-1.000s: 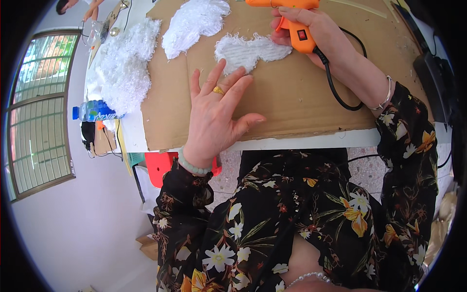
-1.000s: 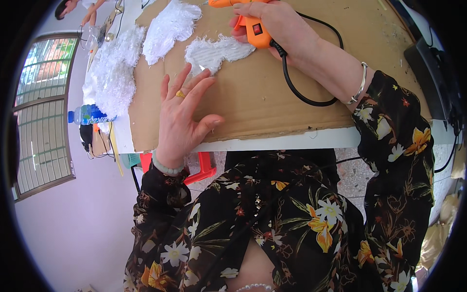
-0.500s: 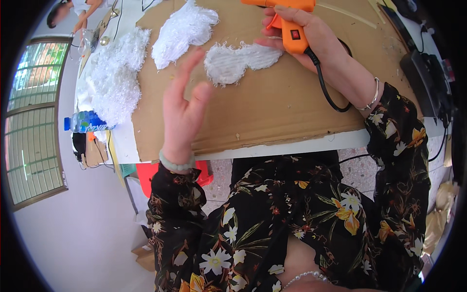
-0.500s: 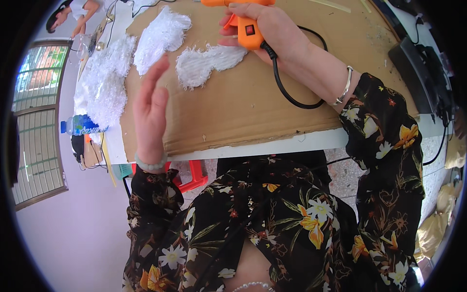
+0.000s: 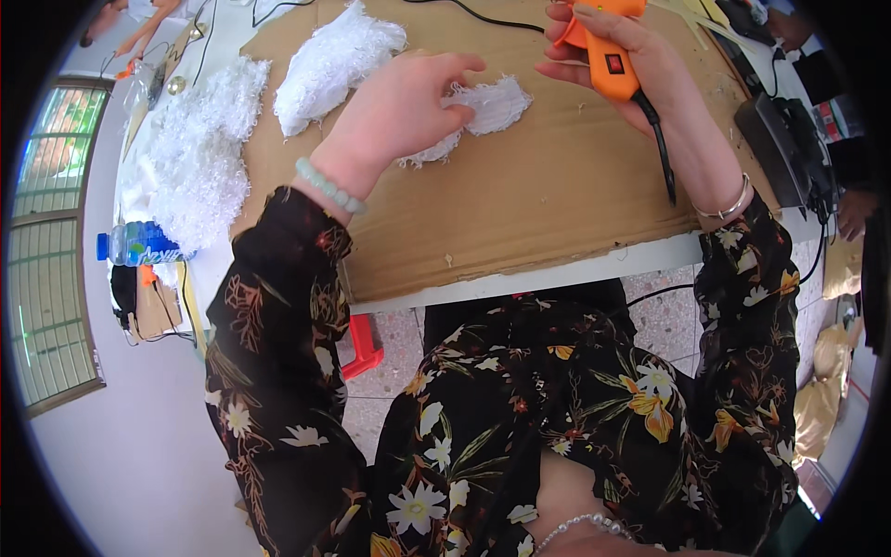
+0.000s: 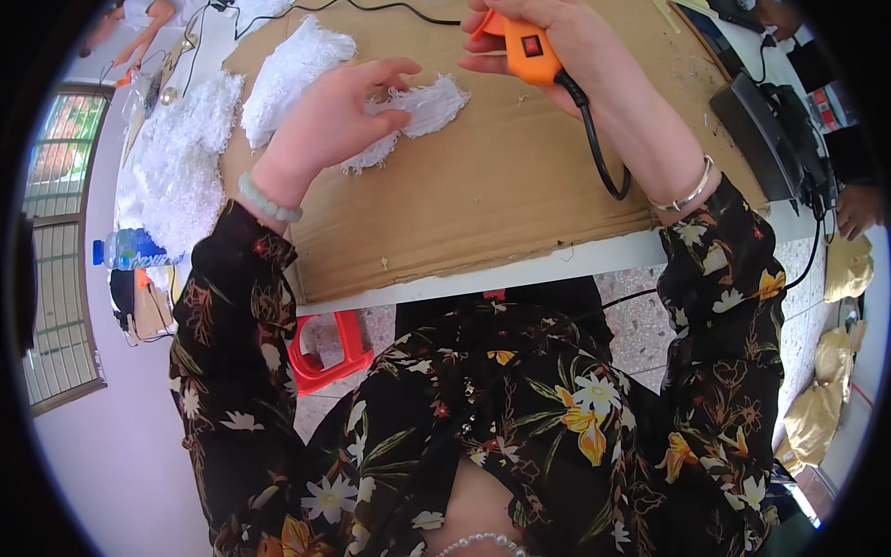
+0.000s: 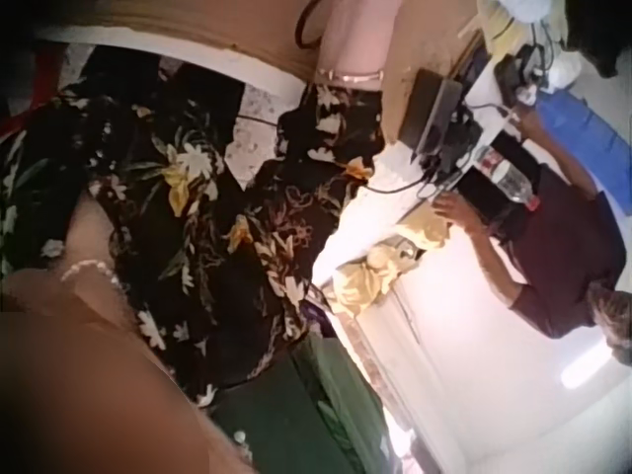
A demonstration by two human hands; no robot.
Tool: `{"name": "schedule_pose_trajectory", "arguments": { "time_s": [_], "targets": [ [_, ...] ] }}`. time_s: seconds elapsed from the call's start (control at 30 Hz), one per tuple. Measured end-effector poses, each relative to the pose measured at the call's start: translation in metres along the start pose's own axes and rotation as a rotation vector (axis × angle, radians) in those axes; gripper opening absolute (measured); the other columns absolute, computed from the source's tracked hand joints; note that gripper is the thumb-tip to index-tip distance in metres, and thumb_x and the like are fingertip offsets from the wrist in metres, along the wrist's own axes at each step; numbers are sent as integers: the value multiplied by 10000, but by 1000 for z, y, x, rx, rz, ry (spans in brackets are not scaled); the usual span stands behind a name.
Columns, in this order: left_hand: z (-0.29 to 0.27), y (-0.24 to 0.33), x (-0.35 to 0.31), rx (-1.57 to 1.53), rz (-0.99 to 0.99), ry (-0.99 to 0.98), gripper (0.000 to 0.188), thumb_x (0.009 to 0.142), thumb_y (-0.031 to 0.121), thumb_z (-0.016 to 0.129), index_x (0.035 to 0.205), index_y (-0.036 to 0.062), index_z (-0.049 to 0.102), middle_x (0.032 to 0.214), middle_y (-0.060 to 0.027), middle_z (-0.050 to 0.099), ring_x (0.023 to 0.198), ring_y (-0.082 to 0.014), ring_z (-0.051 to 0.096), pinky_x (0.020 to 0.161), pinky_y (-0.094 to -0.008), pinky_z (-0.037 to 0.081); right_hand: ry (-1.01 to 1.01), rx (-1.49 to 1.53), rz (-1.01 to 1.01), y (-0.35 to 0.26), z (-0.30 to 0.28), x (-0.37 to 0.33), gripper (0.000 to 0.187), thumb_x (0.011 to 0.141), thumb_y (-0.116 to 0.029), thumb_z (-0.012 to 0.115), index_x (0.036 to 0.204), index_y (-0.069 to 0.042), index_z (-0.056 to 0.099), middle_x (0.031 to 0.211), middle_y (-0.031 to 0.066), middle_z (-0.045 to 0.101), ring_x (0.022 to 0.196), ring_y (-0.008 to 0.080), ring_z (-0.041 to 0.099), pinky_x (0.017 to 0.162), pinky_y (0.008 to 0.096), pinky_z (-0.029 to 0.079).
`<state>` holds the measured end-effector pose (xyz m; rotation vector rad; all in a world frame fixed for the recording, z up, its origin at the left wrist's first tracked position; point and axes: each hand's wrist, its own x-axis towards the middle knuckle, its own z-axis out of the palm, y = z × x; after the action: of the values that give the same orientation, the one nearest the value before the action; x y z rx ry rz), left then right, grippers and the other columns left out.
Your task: Apply hot glue to fabric cutouts and attach white fiber stuffing to create decorative shapes.
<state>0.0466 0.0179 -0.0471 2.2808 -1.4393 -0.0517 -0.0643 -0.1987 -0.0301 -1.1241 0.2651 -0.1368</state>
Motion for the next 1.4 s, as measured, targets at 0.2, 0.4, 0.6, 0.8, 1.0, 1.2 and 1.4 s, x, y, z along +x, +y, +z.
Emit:
{"name": "schedule_pose_trajectory", "arguments": {
  "time_s": [0.2, 0.4, 0.6, 0.8, 1.0, 1.2, 1.4],
  "targets": [
    [0, 8, 21, 56, -21, -185, 533, 743, 121, 699, 1260, 161, 577, 829, -93, 621, 782, -277, 610, 729, -367, 501, -42, 17, -9, 13, -14, -2, 278, 946, -184, 560, 1123, 30, 560, 888, 107, 639, 804, 242, 667, 761, 372, 584],
    [-2, 14, 21, -26, -201, -277, 537, 740, 128, 681, 1264, 140, 567, 760, -41, 572, 726, -170, 580, 691, -305, 487, -80, -77, -98, 27, -39, 11, 417, 937, -242, 588, 1194, 83, 542, 956, 115, 639, 911, 205, 656, 851, 377, 584],
    [-6, 18, 8, -53, -317, -260, 513, 732, 179, 683, 1229, 114, 576, 808, -94, 658, 780, -235, 653, 714, -346, 518, -154, -134, -97, 25, -42, 10, 412, 923, -261, 609, 1193, 46, 556, 955, 96, 642, 883, 184, 653, 832, 342, 573],
    [-8, 15, -13, -287, -368, -158, 563, 735, 162, 710, 1278, 134, 562, 767, -57, 624, 697, -180, 606, 672, -305, 497, -256, -486, -144, 7, -30, -35, 400, 900, -245, 639, 1194, 14, 563, 969, 62, 640, 902, 126, 622, 807, 307, 534],
    [-10, 20, -30, -348, -329, -176, 659, 730, 100, 690, 1357, 172, 501, 756, -56, 601, 669, -174, 578, 665, -300, 491, -358, -798, 34, -2, -29, -59, 431, 877, -187, 643, 1244, 18, 547, 988, 48, 637, 894, 119, 592, 817, 270, 475],
    [-13, 17, -35, -520, -338, -114, 727, 754, -3, 667, 1425, 163, 442, 832, 15, 548, 619, -28, 476, 581, -196, 422, -298, -623, -45, -12, -25, -82, 320, 865, -113, 646, 1159, -3, 584, 959, 42, 628, 880, 108, 577, 793, 249, 447],
    [-18, 21, -39, -513, -327, 81, 588, 759, 64, 680, 1326, 133, 539, 839, -43, 635, 659, -125, 577, 619, -279, 479, -339, -786, 87, -20, -18, -79, 413, 861, -91, 660, 1238, 0, 519, 996, 62, 621, 912, 110, 564, 819, 262, 451]
  ]
}}
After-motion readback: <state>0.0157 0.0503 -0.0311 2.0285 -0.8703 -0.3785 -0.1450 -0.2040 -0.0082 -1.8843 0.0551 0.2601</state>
